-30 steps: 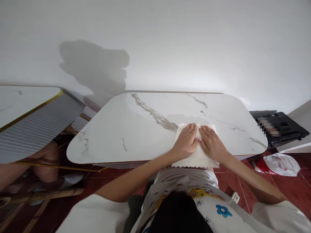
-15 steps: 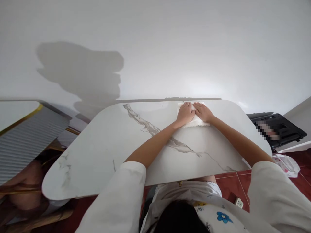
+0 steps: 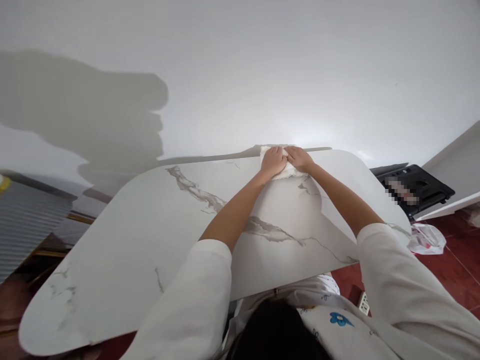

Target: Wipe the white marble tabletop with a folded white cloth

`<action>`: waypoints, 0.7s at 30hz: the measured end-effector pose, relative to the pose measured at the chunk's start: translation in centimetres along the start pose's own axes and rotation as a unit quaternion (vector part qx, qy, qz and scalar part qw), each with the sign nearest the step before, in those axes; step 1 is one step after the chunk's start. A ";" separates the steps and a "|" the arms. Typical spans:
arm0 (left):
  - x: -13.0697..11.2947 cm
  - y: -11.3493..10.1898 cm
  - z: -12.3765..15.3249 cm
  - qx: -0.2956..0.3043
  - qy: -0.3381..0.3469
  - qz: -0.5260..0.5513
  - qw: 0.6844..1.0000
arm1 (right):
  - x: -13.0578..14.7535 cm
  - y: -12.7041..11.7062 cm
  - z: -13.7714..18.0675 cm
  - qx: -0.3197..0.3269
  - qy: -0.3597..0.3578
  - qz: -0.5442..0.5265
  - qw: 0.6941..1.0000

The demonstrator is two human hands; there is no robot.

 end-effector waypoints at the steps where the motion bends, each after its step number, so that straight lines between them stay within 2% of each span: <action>1: -0.2 0.0 0.3 -0.007 0.005 -0.001 1.000 | 0.2 0.0 0.3 0.001 -0.004 0.003 1.000; 6: -1.1 -0.6 3.4 -0.018 0.005 0.010 1.000 | 2.0 0.1 2.9 0.007 -0.002 0.016 1.000; 10: -2.5 -1.9 7.3 -0.008 0.029 0.017 0.999 | 5.0 -0.2 6.5 0.030 0.000 0.021 0.999; 17: -5.6 -5.2 17.3 -0.001 0.084 0.040 0.996 | 12.8 -1.4 15.0 0.047 0.012 0.034 0.998; 21: -7.1 -7.5 22.8 0.035 0.053 0.048 0.997 | 17.2 -2.2 19.6 0.044 0.020 0.005 0.999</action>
Point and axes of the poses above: each hand's wrist, its own z-axis away from the middle knuckle, its own y-axis out of the palm, x = y × z, the point moved 7 cm from there along -z, towards the middle knuckle, and after that the axes turned 8 degrees about -z, right-handed, at the moved point
